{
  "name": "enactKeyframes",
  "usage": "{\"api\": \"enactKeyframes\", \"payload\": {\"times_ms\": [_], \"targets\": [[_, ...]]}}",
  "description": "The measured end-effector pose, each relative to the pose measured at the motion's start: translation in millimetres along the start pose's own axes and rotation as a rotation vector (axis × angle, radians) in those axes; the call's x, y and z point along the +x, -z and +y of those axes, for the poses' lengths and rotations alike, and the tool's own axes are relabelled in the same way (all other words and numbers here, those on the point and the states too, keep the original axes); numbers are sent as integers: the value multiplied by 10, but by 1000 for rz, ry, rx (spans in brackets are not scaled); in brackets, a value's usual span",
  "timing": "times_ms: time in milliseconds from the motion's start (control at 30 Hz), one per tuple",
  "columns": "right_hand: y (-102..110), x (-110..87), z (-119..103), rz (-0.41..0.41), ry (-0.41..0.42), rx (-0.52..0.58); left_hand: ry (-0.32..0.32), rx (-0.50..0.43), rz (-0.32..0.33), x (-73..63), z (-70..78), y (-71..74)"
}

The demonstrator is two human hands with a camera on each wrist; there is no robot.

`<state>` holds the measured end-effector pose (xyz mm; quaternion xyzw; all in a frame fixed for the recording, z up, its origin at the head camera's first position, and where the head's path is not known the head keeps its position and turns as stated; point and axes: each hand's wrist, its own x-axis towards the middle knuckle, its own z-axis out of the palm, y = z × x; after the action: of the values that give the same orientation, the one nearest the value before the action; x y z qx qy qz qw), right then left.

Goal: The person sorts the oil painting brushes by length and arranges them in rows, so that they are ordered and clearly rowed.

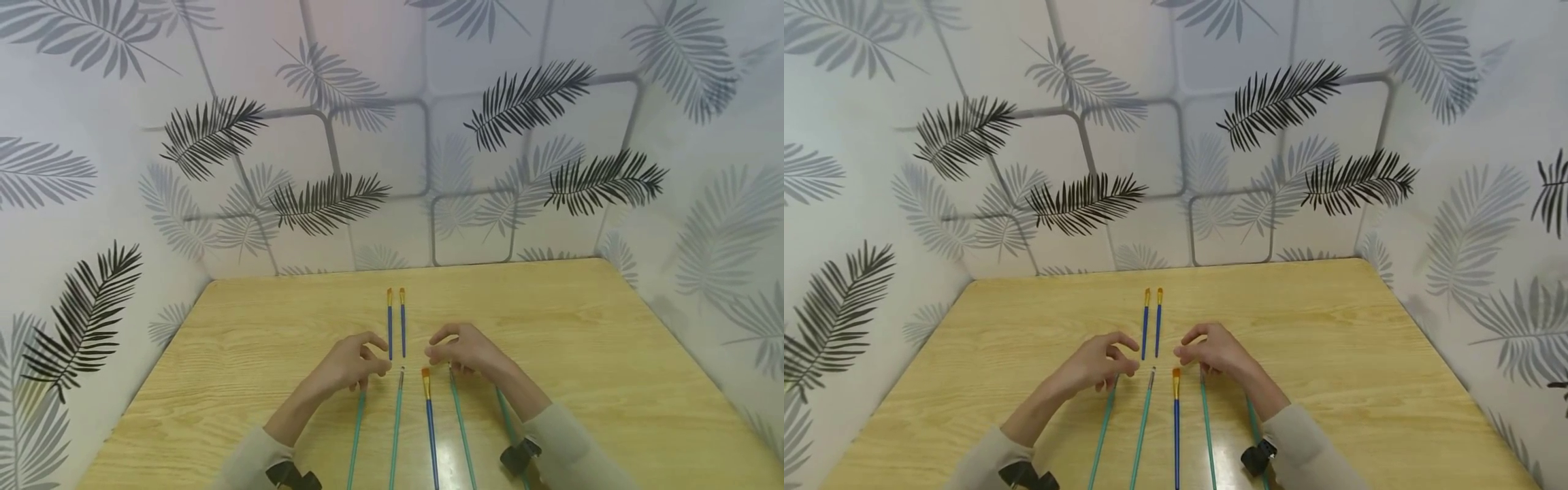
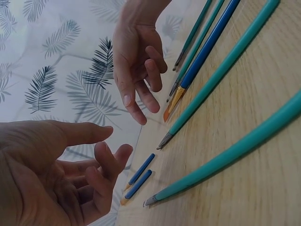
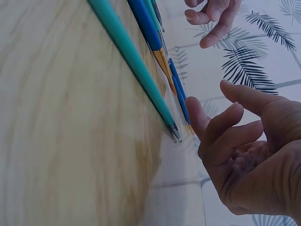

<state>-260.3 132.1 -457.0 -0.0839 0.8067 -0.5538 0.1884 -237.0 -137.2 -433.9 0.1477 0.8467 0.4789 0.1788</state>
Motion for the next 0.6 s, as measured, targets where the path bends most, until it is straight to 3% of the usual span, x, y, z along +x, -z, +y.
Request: {"api": "enactKeyframes", "payload": {"times_ms": [600], "targets": [[24, -144, 33, -21, 2, -41, -11, 15, -45, -46, -63, -120]]}}
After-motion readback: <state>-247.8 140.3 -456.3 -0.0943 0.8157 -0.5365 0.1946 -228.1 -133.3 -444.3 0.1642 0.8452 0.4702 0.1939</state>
